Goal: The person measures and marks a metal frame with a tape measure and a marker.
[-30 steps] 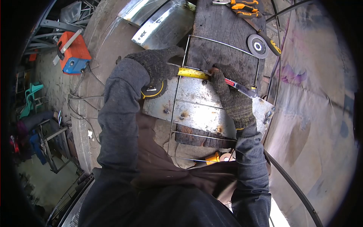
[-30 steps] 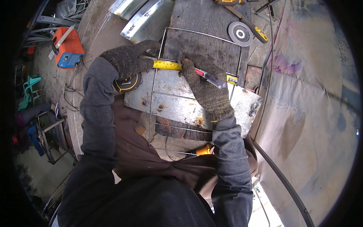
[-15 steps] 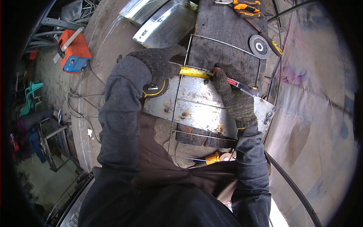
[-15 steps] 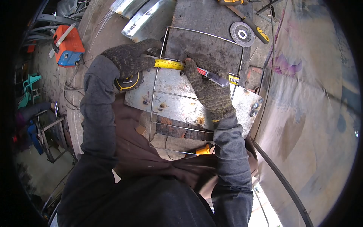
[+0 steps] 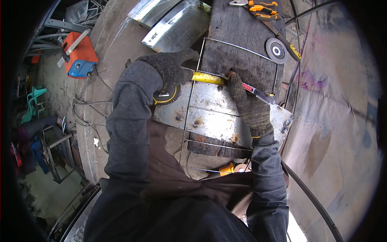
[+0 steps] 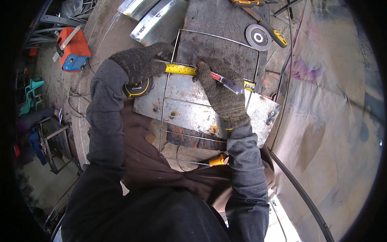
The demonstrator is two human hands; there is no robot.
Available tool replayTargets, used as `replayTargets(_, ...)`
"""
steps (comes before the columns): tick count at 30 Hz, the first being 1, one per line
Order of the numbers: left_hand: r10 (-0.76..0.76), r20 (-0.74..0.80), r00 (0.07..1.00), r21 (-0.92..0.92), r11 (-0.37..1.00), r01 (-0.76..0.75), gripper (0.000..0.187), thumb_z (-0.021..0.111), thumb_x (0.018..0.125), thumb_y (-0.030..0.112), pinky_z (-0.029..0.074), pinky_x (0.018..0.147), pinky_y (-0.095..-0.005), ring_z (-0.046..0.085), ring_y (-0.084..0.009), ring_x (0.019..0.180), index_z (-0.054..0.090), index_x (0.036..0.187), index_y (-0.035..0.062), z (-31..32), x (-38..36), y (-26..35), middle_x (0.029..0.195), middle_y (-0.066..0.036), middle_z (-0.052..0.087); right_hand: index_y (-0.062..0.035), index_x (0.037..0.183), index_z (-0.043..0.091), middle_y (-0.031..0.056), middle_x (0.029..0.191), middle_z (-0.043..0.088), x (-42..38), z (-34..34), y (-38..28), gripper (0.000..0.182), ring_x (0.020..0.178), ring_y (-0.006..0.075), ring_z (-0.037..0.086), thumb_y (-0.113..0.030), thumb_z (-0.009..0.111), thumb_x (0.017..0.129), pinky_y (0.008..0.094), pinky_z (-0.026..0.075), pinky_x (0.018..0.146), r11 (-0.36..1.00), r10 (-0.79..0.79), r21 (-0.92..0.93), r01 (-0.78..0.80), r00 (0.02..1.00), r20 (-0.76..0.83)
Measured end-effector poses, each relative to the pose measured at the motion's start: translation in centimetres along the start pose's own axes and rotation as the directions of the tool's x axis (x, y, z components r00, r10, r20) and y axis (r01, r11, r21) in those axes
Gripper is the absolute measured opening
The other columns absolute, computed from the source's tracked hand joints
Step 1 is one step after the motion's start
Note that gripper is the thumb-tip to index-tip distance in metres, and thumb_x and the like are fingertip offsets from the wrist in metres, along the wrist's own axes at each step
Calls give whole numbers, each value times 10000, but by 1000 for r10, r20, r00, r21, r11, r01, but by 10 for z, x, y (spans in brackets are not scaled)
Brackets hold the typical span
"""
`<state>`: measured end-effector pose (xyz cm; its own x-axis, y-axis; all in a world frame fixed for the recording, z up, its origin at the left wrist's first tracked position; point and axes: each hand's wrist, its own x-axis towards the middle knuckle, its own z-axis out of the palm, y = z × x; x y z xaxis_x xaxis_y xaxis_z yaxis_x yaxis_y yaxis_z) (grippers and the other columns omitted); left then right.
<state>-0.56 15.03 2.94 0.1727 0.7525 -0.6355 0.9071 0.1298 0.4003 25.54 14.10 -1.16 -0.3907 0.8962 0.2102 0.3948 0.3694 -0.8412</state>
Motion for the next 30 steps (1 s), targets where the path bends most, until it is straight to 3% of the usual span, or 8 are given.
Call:
replayTargets(4, 97, -52, 994, 8, 995, -96, 567, 597, 959, 361, 511, 953, -423, 659, -352, 1110, 394, 1473, 237, 4, 3, -6, 1269, -181, 656, -36, 1029, 740, 108, 883, 746, 6, 1, -4, 201, 730, 206, 709, -212, 659, 976, 322, 536, 652, 1000, 24, 12, -24, 1000, -12)
replayTargets(7, 39, -38, 999, 37, 999, -38, 568, 600, 953, 358, 502, 966, -423, 650, -356, 1130, 397, 1470, 239, 2, 3, -2, 1279, -174, 652, -22, 1033, 735, 120, 913, 744, 4, 3, -11, 203, 754, 200, 714, -204, 671, 969, 313, 542, 667, 992, 89, 83, -94, 995, 54)
replayTargets(10, 47, -24, 999, 17, 999, -47, 572, 606, 948, 359, 500, 969, -424, 647, -358, 1135, 399, 1468, 242, 2, 4, -4, 1277, -171, 654, -14, 1035, 729, 128, 923, 738, 4, 16, -2, 200, 759, 205, 712, -194, 676, 965, 312, 548, 674, 989, -23, 146, 30, 999, -50)
replayTargets(13, 119, -60, 991, 16, 993, -118, 580, 613, 942, 369, 499, 972, -425, 645, -360, 1137, 400, 1466, 242, 6, 7, -10, 1282, -172, 650, -10, 1027, 727, 129, 927, 739, 6, 17, -6, 192, 755, 203, 708, -184, 679, 961, 316, 551, 674, 990, 23, 139, -20, 999, -24)
replayTargets(16, 26, -43, 999, 7, 1000, -26, 581, 613, 942, 369, 498, 973, -427, 641, -362, 1146, 400, 1465, 235, 5, 4, -4, 1295, -173, 642, -8, 1027, 731, 127, 936, 744, 8, 16, -3, 194, 758, 194, 707, -182, 687, 954, 315, 551, 676, 996, 7, 90, -8, 1000, 1)
replayTargets(22, 113, -101, 989, 33, 993, -110, 581, 608, 948, 363, 497, 986, -429, 640, -353, 1155, 400, 1473, 228, 8, 5, -7, 1308, -176, 633, -5, 1029, 732, 131, 933, 748, 8, 16, -7, 205, 771, 194, 713, -191, 687, 954, 314, 554, 688, 987, 83, 135, -85, 996, 21)
replayTargets(25, 10, -17, 1000, 2, 1000, -10, 587, 602, 953, 378, 497, 991, -429, 639, -355, 1155, 395, 1481, 229, 2, 3, 1, 1319, -175, 626, -6, 1034, 734, 136, 935, 748, 7, 17, -5, 211, 775, 198, 717, -197, 687, 956, 318, 557, 693, 991, 44, 129, -45, 999, 16)
replayTargets(30, 28, -19, 999, 24, 999, -27, 592, 592, 957, 398, 502, 987, -423, 640, -354, 1151, 390, 1488, 232, 2, 4, 0, 1325, -172, 623, -7, 1030, 737, 142, 933, 748, 7, 16, -5, 211, 776, 205, 720, -198, 692, 952, 324, 559, 690, 990, 56, 127, -58, 998, 20)
